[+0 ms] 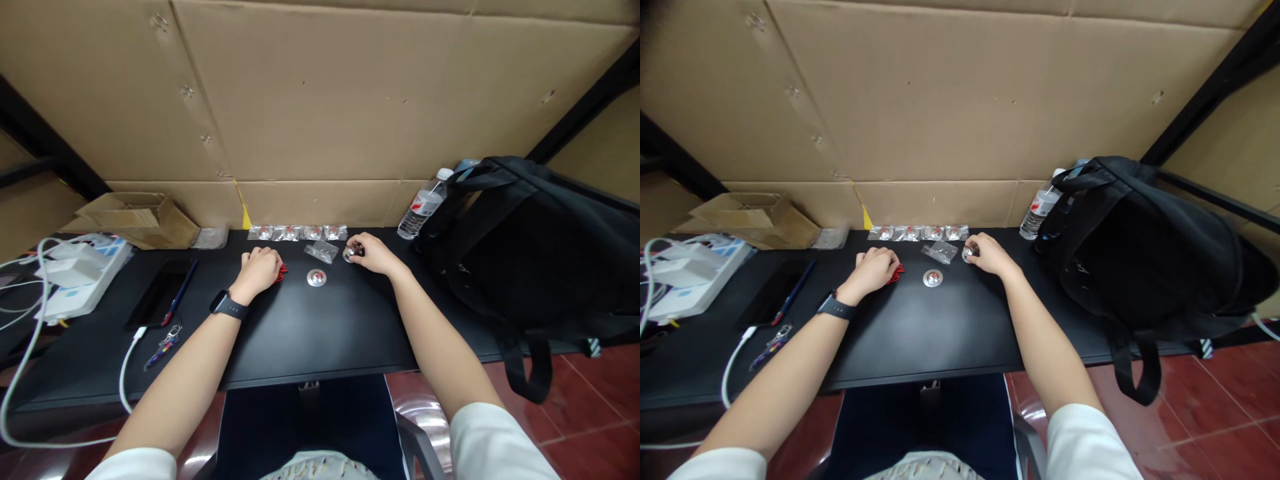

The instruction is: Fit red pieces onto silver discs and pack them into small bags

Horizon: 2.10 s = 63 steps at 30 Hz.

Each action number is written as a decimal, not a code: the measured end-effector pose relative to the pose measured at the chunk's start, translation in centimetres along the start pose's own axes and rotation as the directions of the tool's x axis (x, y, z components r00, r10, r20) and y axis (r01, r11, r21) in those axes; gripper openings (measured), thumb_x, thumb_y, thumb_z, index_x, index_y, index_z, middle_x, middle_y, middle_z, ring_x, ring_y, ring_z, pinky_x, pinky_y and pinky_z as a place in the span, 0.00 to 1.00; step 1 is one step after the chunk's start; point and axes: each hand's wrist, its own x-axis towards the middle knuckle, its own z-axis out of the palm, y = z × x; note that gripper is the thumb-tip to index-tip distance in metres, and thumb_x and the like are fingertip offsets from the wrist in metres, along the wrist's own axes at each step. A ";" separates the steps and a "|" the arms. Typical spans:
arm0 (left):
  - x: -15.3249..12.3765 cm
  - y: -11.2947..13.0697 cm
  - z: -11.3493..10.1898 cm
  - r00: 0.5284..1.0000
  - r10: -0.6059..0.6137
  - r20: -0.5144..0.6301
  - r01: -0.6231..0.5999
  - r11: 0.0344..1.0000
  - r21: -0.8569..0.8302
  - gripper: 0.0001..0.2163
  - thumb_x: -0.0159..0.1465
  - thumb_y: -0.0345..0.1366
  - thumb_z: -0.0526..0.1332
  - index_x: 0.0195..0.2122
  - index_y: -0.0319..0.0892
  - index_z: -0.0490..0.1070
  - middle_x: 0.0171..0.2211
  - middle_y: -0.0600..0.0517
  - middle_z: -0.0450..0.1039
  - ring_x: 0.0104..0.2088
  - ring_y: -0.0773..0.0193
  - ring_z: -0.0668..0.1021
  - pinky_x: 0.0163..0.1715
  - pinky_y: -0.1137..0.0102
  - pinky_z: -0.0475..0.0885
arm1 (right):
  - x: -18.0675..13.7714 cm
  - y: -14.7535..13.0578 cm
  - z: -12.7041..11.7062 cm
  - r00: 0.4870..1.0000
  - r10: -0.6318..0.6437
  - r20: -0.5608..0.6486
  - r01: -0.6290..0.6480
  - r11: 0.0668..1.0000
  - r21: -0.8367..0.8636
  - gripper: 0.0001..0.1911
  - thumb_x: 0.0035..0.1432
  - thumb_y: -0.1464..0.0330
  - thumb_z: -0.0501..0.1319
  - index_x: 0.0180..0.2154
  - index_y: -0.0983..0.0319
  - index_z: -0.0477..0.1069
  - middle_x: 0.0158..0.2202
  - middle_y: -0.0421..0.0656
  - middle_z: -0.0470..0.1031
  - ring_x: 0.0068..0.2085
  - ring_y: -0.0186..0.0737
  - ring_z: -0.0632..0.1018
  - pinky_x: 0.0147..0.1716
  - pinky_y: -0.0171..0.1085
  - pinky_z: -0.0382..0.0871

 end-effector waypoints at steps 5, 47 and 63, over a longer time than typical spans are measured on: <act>0.1 1.1 -1.2 0.991 0.048 -0.126 -0.084 0.950 -0.300 0.08 0.70 0.37 0.53 0.39 0.45 0.70 0.36 0.51 0.79 0.38 0.58 0.78 0.45 0.63 0.63 | 0.2 -2.8 -0.3 0.981 -0.078 -0.176 0.110 0.978 0.177 0.17 0.53 0.70 0.68 0.46 0.57 0.73 0.45 0.45 0.73 0.42 0.43 0.76 0.40 0.40 0.73; -1.2 5.6 -0.8 0.936 0.084 -0.342 -0.298 0.706 -0.643 0.07 0.69 0.37 0.57 0.39 0.43 0.73 0.46 0.47 0.72 0.49 0.58 0.76 0.53 0.64 0.70 | -0.9 -11.5 4.3 0.981 -0.018 -0.192 0.159 0.639 0.752 0.20 0.50 0.60 0.74 0.42 0.56 0.70 0.53 0.46 0.74 0.49 0.45 0.79 0.42 0.40 0.76; -2.1 6.2 -1.7 0.885 0.097 -0.455 -0.247 0.927 -0.283 0.05 0.69 0.37 0.60 0.39 0.46 0.76 0.51 0.46 0.70 0.55 0.51 0.70 0.53 0.58 0.61 | -0.4 -10.3 4.5 0.991 -0.037 -0.125 0.123 0.580 0.805 0.14 0.58 0.55 0.68 0.37 0.59 0.76 0.48 0.46 0.73 0.47 0.43 0.79 0.49 0.44 0.78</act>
